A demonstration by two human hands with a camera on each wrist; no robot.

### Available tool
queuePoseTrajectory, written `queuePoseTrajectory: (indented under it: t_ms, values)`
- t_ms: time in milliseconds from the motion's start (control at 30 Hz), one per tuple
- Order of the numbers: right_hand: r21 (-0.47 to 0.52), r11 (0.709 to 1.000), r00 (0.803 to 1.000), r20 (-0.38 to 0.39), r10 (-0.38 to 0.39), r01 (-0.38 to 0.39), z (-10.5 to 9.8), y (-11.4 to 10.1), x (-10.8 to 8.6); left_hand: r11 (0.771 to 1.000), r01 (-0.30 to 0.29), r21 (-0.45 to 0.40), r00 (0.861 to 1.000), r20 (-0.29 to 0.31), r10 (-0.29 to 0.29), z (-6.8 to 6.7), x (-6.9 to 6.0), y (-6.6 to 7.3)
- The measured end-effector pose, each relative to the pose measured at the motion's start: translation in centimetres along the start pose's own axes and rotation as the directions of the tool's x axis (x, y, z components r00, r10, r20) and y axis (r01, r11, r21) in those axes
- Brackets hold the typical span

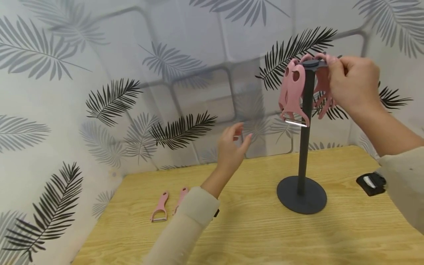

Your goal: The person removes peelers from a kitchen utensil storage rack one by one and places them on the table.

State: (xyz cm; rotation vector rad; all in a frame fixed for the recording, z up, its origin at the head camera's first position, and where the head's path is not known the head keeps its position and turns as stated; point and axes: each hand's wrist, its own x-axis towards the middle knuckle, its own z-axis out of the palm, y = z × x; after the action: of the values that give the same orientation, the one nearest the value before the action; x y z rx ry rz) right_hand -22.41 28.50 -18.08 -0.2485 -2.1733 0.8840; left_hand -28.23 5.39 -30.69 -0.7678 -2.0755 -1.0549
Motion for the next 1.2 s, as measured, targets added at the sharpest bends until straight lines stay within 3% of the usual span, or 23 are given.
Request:
queuePoseTrajectory:
  t_ms: [200, 400, 567, 733, 900, 1200]
  values:
    - [0.018, 0.999, 0.999, 0.006, 0.031, -0.031, 0.1, 0.2, 0.1, 0.996, -0.059, -0.063, 0.998, -0.014, 0.058, 1.4, 1.1, 3.2]
    - [0.005, 0.998, 0.998, 0.014, 0.059, -0.059, 0.4, 0.3, 0.0, 0.993, -0.084, -0.082, 0.996, -0.002, 0.084, 2.1, 2.3, 5.3]
    - [-0.004, 0.998, 0.998, 0.015, 0.064, -0.064, 0.4, 0.2, -0.1, 0.997, -0.054, -0.057, 0.998, 0.005, 0.055, 2.7, 3.2, 7.0]
    - [-0.022, 0.999, 0.999, 0.019, 0.049, -0.048, 0.0, 0.0, 0.0, 0.999, -0.038, -0.012, 0.999, -0.036, 0.038, 3.6, 4.1, 8.7]
    - [0.025, 1.000, 1.000, -0.007, -0.005, 0.005, 0.2, -0.3, -0.3, 0.999, 0.025, 0.025, 0.998, -0.066, -0.023, 4.2, 4.5, 10.3]
    - [0.064, 0.998, 0.999, -0.036, -0.020, 0.023, 0.3, 0.3, -0.3, 0.992, 0.098, -0.074, 0.992, -0.073, -0.104, 5.1, 4.5, 11.0]
